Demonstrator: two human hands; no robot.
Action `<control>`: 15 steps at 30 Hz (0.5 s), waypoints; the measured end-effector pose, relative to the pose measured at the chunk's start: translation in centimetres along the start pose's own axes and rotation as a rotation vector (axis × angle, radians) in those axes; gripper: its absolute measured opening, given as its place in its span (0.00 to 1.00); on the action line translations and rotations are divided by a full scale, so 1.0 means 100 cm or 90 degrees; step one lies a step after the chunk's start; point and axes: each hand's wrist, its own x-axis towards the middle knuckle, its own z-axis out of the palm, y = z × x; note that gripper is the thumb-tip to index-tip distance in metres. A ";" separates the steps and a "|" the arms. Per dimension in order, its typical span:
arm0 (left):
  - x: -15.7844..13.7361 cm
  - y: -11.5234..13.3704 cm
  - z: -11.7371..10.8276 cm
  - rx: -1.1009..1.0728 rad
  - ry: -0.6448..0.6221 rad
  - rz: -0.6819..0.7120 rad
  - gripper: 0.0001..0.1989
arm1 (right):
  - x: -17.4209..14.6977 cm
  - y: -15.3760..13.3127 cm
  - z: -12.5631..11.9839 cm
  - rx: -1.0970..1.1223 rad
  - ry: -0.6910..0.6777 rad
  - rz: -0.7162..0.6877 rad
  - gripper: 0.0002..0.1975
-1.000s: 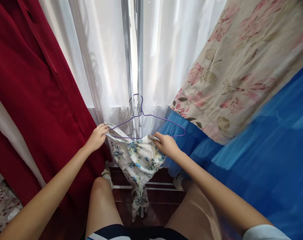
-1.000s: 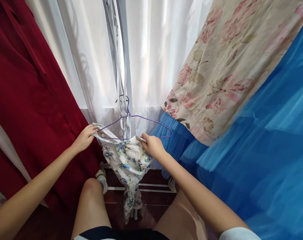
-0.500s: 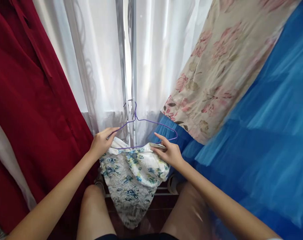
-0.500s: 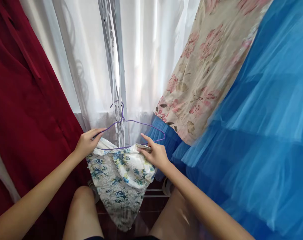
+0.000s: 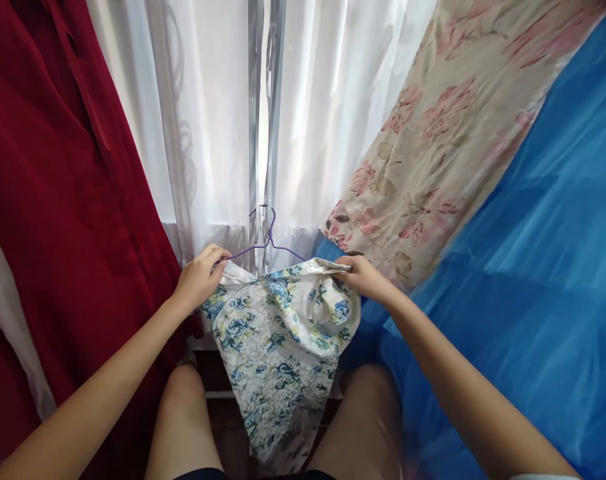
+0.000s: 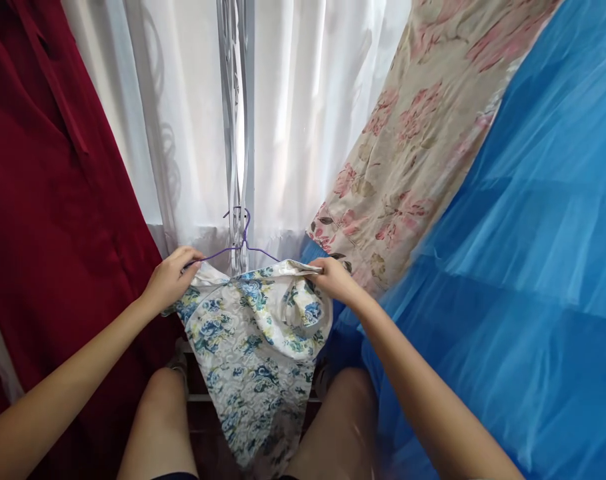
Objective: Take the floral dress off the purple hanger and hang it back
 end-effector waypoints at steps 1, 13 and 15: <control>0.003 -0.003 0.002 -0.011 0.004 -0.007 0.11 | -0.001 -0.002 -0.003 0.107 -0.059 0.037 0.08; 0.023 0.018 0.015 0.057 0.019 -0.035 0.15 | -0.021 0.014 0.131 0.781 -0.150 0.254 0.39; 0.025 0.013 0.011 0.091 0.006 -0.029 0.16 | -0.029 0.024 0.140 0.768 -0.093 0.252 0.35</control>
